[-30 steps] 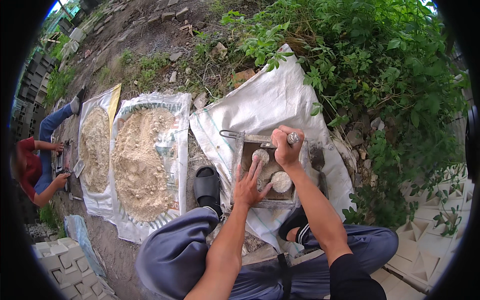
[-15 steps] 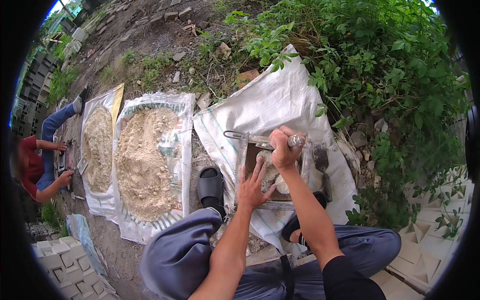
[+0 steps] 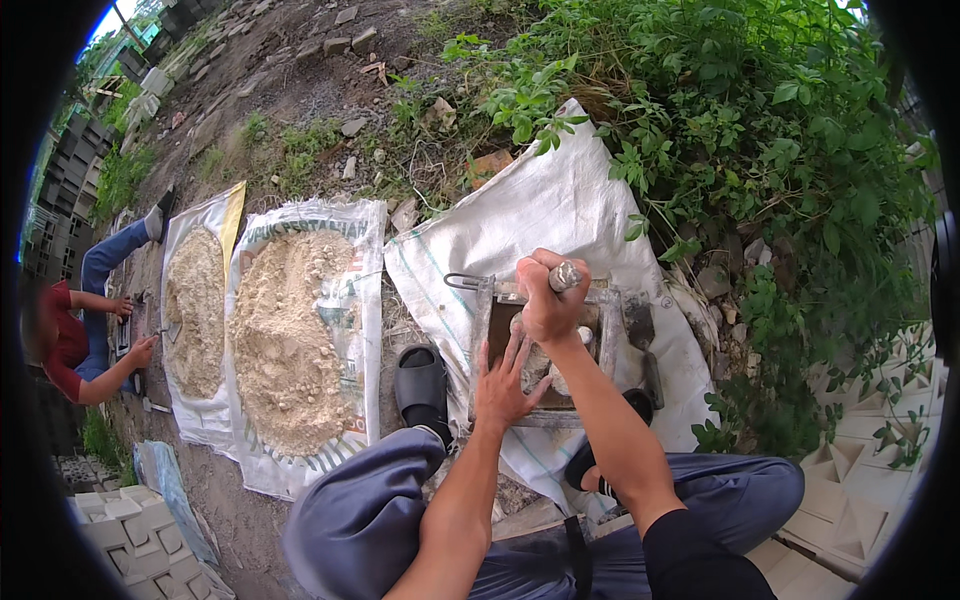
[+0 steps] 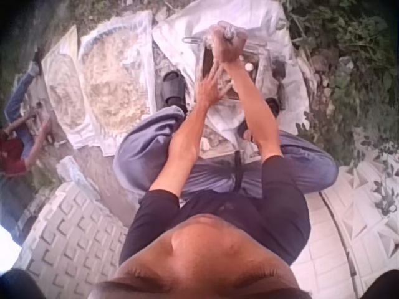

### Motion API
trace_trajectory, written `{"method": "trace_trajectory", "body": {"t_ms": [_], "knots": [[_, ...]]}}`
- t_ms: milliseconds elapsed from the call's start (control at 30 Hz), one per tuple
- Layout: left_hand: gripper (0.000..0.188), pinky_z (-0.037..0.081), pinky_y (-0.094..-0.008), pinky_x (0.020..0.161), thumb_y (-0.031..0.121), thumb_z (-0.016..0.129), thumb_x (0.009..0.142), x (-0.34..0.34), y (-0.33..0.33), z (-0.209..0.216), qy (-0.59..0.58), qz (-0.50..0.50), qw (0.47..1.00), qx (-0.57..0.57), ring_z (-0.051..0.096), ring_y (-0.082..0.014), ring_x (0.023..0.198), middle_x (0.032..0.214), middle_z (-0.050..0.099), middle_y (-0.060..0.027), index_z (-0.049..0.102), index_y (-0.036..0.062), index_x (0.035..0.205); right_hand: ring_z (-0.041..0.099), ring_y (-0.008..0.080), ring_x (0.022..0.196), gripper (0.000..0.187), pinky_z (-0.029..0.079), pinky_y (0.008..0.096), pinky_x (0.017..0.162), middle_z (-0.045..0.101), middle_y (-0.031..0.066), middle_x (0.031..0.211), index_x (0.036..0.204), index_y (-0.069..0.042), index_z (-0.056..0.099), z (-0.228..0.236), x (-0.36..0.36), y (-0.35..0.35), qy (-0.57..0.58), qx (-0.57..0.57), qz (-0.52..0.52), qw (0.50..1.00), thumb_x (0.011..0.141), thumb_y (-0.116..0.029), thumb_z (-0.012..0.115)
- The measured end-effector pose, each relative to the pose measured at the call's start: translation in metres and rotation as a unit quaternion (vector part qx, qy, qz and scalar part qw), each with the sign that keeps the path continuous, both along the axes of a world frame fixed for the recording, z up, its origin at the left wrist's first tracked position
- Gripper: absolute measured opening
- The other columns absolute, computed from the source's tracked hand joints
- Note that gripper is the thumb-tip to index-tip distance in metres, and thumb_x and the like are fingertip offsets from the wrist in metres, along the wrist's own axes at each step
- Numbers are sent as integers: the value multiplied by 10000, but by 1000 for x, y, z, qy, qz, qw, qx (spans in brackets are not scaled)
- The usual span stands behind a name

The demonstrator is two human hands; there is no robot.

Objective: The person uses a trowel to scoop a mixture from a bag onto a metal mold and then uses a cylindrical tool to press the mixture into the circular cavities of the mold.

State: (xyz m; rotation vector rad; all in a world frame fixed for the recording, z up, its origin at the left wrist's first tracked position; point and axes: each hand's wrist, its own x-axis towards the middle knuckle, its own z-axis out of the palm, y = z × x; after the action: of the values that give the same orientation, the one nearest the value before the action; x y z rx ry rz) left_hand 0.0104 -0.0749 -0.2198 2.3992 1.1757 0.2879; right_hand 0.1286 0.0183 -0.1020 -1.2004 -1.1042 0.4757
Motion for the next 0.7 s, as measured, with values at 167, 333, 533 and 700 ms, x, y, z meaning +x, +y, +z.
{"method": "trace_trajectory", "body": {"t_ms": [167, 333, 533, 700], "knots": [[713, 95, -481, 1126, 462, 600, 780, 13, 3, -1, -43, 8, 999, 30, 556, -240, 1100, 1437, 316, -97, 388, 66, 1334, 311, 102, 391, 305, 268, 324, 407, 294, 81, 443, 533, 26, 387, -22, 6, 15, -87, -1, 58, 994, 781, -88, 522], [711, 77, -480, 1129, 454, 616, 769, 1, 1, 3, -27, 16, 1000, -2, 522, -239, 1151, 1396, 382, -126, 406, 45, 1312, 353, 123, 396, 322, 282, 326, 415, 327, 100, 455, 534, 23, 402, 20, -1, 6, 61, -16, 29, 998, 786, -121, 540], [753, 79, -479, 1129, 484, 596, 792, 6, 2, 1, -23, 4, 1000, 16, 507, -222, 1178, 1447, 319, -119, 364, 50, 1361, 326, 120, 408, 313, 279, 336, 421, 328, 94, 447, 537, 28, 402, -18, 5, 24, 10, -65, 70, 995, 788, -111, 529], [743, 127, -467, 1119, 500, 565, 801, 11, 3, 0, -50, 7, 997, 54, 606, -249, 1021, 1490, 248, -84, 356, 91, 1385, 332, 95, 425, 311, 274, 332, 425, 321, 95, 446, 539, 33, 394, -21, 22, -2, 32, -69, 13, 997, 788, -107, 518]]}}
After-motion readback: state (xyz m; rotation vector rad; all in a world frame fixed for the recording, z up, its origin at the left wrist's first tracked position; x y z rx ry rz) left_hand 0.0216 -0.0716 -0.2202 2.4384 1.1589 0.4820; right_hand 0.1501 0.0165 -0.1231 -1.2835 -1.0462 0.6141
